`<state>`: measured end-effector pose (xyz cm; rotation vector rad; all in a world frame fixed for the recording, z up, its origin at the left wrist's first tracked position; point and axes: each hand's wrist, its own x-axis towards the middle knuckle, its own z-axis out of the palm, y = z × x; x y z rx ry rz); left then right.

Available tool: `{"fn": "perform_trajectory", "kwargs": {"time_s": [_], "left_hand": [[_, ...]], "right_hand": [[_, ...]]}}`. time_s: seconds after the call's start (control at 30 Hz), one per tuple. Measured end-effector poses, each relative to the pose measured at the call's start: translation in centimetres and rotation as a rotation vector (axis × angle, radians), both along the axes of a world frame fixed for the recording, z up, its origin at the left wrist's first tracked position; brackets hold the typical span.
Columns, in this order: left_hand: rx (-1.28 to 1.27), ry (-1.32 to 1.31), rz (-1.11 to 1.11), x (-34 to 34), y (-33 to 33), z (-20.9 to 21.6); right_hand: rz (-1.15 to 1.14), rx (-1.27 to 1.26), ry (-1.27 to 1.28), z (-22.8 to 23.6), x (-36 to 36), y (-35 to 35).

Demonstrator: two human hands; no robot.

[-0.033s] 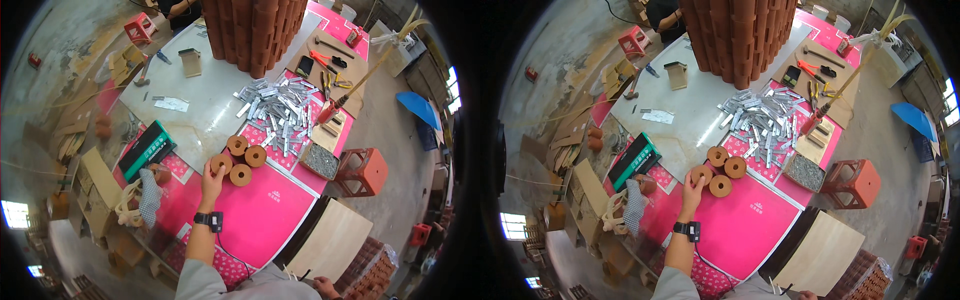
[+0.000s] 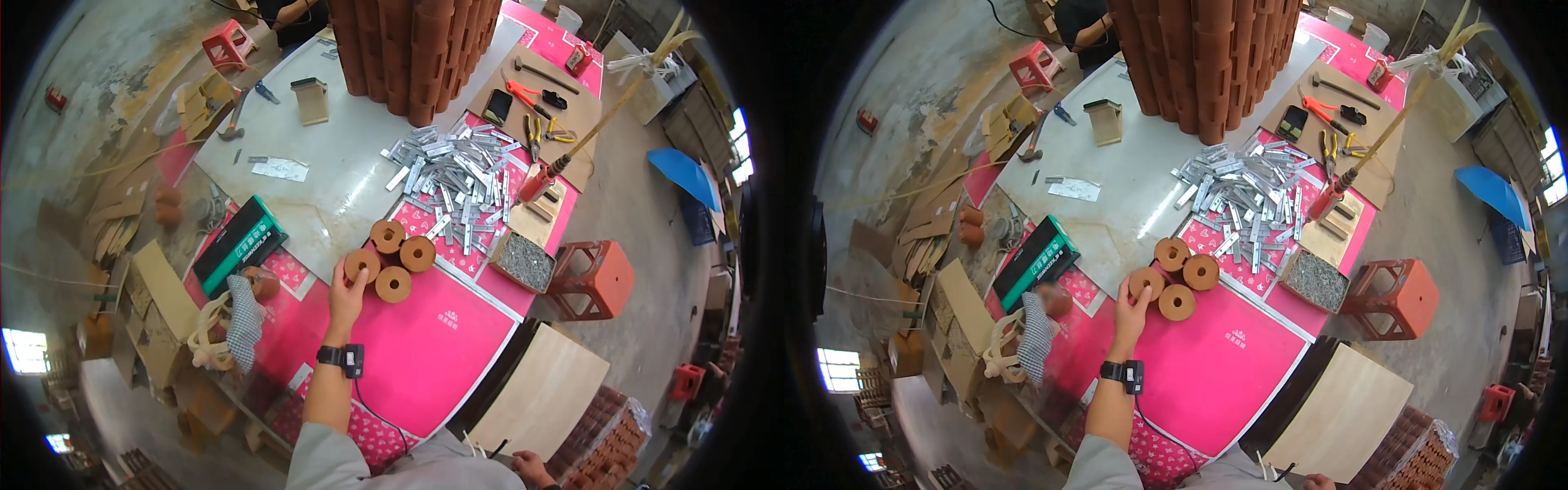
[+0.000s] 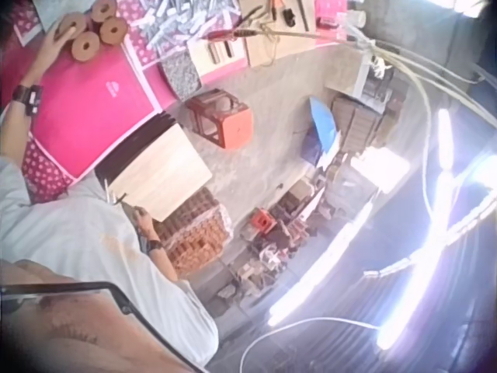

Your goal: Picking wooden cylindrical components from a pallet and arranging them in a grid on a workbench.

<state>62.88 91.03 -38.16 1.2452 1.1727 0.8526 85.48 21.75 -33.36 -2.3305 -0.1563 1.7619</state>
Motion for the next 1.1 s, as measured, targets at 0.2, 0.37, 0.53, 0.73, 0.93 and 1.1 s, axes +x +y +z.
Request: {"fn": "perform_trajectory", "kwargs": {"time_s": [0.2,0.37,0.53,0.73,0.93,1.1], "left_hand": [[0.007,-0.047,-0.036,0.6,1.0,-0.9],[0.018,-0.053,-0.053,0.5,0.8,-1.2],[0.012,-0.027,-0.022,0.6,0.7,-0.7],[0.519,0.511,0.0,1.7,-1.1,2.8],[0.802,0.808,-0.261,4.4,-3.1,5.8],[0.923,0.808,-0.449,9.2,-3.7,5.3]], "right_hand": [[-0.006,0.034,-0.021,1.5,-0.1,3.4],[0.006,0.042,-0.033,2.4,-0.2,4.8],[-0.071,0.031,-0.031,1.8,-0.7,3.9],[-0.093,0.004,-0.051,1.2,-1.2,3.2],[-0.058,0.01,-0.117,2.5,-1.8,5.4],[-0.05,0.015,-0.226,3.3,-3.7,3.3]]}}
